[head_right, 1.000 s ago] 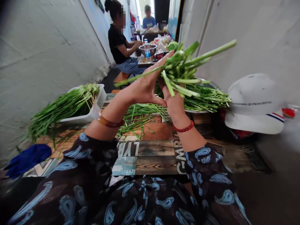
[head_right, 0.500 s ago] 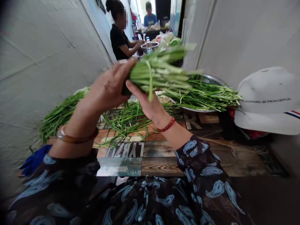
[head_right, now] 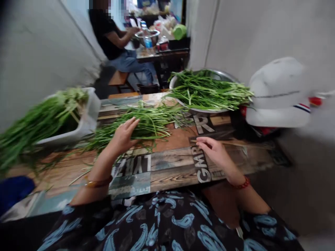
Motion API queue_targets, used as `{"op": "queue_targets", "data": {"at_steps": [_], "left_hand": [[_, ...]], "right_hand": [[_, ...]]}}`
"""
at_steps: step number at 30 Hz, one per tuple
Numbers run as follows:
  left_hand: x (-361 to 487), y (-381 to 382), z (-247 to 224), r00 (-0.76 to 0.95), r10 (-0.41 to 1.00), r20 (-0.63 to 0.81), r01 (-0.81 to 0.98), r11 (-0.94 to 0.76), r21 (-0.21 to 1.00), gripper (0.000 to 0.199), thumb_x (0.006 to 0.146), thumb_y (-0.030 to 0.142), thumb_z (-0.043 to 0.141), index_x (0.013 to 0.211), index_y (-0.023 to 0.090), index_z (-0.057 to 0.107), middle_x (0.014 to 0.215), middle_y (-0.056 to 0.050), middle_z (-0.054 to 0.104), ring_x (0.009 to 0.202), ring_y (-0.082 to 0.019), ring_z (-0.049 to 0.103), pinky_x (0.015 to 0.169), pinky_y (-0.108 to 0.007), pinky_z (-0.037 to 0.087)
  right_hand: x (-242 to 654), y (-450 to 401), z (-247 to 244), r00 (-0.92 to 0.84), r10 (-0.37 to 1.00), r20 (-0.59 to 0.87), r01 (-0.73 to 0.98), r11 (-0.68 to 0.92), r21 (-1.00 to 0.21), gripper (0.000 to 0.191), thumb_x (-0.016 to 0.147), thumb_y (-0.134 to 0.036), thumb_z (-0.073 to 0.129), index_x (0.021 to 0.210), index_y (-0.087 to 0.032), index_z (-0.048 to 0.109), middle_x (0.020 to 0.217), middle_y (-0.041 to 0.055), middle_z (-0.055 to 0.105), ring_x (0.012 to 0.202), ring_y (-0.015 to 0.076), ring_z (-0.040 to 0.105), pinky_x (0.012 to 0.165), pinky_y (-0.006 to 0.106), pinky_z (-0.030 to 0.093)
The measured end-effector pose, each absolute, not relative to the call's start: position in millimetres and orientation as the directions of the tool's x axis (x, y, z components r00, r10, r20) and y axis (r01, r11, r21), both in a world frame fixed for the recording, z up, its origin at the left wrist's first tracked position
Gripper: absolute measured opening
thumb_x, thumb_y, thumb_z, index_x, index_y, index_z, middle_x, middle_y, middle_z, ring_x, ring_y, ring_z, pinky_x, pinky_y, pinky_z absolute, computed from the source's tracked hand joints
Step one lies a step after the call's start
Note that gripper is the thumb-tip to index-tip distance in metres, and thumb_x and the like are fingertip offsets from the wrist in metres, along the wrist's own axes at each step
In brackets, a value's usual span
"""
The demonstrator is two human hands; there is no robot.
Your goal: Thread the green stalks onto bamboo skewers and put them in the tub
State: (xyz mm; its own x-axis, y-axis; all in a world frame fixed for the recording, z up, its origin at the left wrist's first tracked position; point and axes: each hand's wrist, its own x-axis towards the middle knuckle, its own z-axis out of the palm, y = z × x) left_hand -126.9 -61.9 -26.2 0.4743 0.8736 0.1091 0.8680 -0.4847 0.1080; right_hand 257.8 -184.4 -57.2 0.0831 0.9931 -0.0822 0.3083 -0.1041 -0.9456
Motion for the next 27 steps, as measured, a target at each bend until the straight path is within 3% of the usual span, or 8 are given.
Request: {"op": "queue_targets", "data": {"at_steps": [4,7,12,15,18,21,25,27], "left_hand": [[-103.5,-53.1,-27.2,0.539,0.839,0.069,0.837,-0.543,0.062,0.094,0.077,0.045,0.070,0.155,0.017,0.024,0.161,-0.019,0.024,0.146,-0.041,0.026,0.116,-0.057,0.025],[-82.9,-43.6,-31.6,0.579,0.812,0.076,0.813,-0.582,0.017,0.097,0.077,0.050,0.068,0.155,0.016,0.022,0.162,-0.019,0.020,0.148,-0.041,0.021,0.117,-0.059,0.019],[-67.6,-15.2,-47.6,0.559,0.821,0.116,0.828,-0.560,-0.029,0.070,0.089,0.034,0.051,0.154,0.020,0.028,0.161,-0.015,0.025,0.146,-0.038,0.025,0.117,-0.058,0.020],[-64.1,0.6,-50.5,0.470,0.866,0.171,0.879,-0.476,-0.003,0.065,0.091,0.034,0.047,0.153,0.022,0.031,0.159,-0.015,0.029,0.145,-0.038,0.027,0.115,-0.060,0.021],[-61.2,-2.6,-42.8,0.425,0.889,0.169,0.901,-0.434,0.020,0.070,0.086,0.033,0.055,0.152,0.021,0.033,0.160,-0.017,0.026,0.146,-0.041,0.026,0.115,-0.062,0.020],[-62.1,-28.3,-34.2,0.450,0.877,0.169,0.880,-0.467,0.082,0.069,0.084,0.026,0.057,0.149,0.019,0.037,0.160,-0.016,0.028,0.146,-0.039,0.027,0.116,-0.060,0.024],[-65.7,-81.3,-38.1,0.518,0.811,0.273,0.761,-0.583,0.285,0.051,0.087,0.018,0.051,0.139,0.017,0.050,0.148,-0.016,0.047,0.136,-0.028,0.046,0.111,-0.048,0.040],[-66.5,-105.5,-45.0,0.623,0.740,0.253,0.657,-0.671,0.343,0.043,0.089,0.017,0.049,0.132,0.017,0.056,0.138,-0.014,0.057,0.128,-0.024,0.054,0.107,-0.041,0.046]], "right_hand": [[305.9,-209.3,-53.6,0.270,0.951,0.150,0.643,-0.062,-0.764,0.032,0.089,-0.039,0.058,0.109,-0.018,0.072,0.108,0.0104,0.075,0.096,0.0240,0.069,0.090,0.041,0.053],[317.9,-219.5,-54.5,0.187,0.950,0.249,0.786,0.007,-0.618,0.030,0.092,-0.033,0.054,0.112,-0.019,0.071,0.109,0.0097,0.074,0.098,0.0238,0.069,0.089,0.040,0.053],[301.5,-208.3,-65.0,-0.048,0.961,0.271,0.922,0.148,-0.359,0.036,0.093,-0.023,0.052,0.127,-0.019,0.064,0.126,0.0119,0.066,0.114,0.0273,0.059,0.097,0.045,0.047],[287.6,-190.1,-71.8,-0.006,0.957,0.290,0.966,0.081,-0.246,0.029,0.094,-0.023,0.052,0.116,-0.019,0.070,0.115,0.0121,0.068,0.104,0.0276,0.057,0.089,0.042,0.045],[273.7,-174.3,-75.4,-0.010,0.950,0.311,0.974,0.080,-0.213,0.023,0.096,-0.027,0.052,0.097,-0.020,0.074,0.101,0.0095,0.070,0.094,0.0254,0.056,0.082,0.038,0.041],[258.1,-165.9,-77.0,-0.120,0.941,0.317,0.959,0.192,-0.207,0.022,0.097,-0.027,0.051,0.093,-0.021,0.071,0.100,0.0077,0.070,0.092,0.0237,0.057,0.079,0.036,0.038],[240.3,-159.6,-74.7,-0.224,0.913,0.342,0.919,0.315,-0.238,0.025,0.101,-0.026,0.043,0.097,-0.019,0.066,0.097,0.0085,0.069,0.090,0.0221,0.060,0.080,0.034,0.038],[233.5,-155.2,-70.6,-0.260,0.889,0.376,0.897,0.367,-0.248,0.027,0.102,-0.028,0.040,0.101,-0.019,0.064,0.096,0.0089,0.069,0.090,0.0218,0.061,0.080,0.034,0.039]]}}
